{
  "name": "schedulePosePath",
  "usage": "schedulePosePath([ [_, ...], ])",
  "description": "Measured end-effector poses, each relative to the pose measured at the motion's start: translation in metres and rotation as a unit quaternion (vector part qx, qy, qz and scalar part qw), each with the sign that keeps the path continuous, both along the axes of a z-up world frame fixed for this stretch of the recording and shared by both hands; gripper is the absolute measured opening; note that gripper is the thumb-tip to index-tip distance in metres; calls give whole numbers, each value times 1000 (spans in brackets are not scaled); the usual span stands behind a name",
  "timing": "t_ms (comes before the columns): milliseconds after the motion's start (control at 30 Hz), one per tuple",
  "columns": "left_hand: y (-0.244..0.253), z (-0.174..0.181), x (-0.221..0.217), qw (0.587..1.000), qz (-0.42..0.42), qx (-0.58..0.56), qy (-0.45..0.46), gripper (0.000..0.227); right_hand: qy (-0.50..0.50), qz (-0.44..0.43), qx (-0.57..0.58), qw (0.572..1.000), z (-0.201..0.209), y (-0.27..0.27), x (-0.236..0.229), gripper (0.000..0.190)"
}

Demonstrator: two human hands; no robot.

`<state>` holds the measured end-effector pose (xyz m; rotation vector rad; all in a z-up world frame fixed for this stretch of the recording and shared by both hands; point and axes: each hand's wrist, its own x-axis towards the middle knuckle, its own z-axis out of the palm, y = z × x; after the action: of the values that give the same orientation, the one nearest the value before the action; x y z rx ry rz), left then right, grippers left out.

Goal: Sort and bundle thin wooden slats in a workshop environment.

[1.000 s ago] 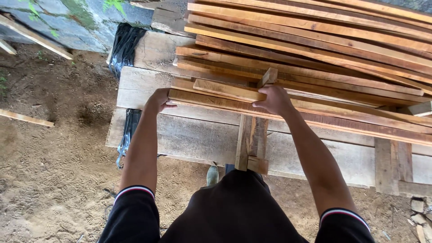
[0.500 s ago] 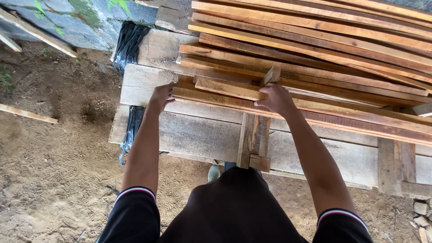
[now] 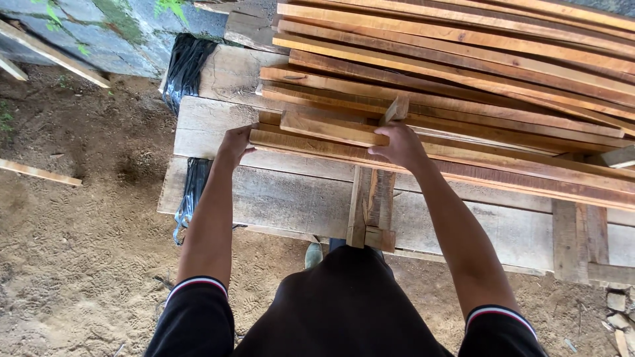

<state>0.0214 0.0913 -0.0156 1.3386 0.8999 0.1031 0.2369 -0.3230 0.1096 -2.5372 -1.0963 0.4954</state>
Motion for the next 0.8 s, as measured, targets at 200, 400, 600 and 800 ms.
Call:
schedulePosePath([
  [200, -4, 12, -5, 999, 10, -42, -18, 36, -30, 32, 24, 999, -12, 55, -15, 50],
  [400, 1, 17, -8, 997, -31, -65, -5, 53, -61, 69, -6, 996, -28, 73, -16, 51],
  [600, 1, 10, -7, 998, -32, -55, -20, 57, -81, 69, 3, 994, -26, 58, -9, 43],
  [800, -9, 25, -4, 999, -30, 29, 1, 51, -42, 95, 30, 994, -22, 42, -11, 35],
])
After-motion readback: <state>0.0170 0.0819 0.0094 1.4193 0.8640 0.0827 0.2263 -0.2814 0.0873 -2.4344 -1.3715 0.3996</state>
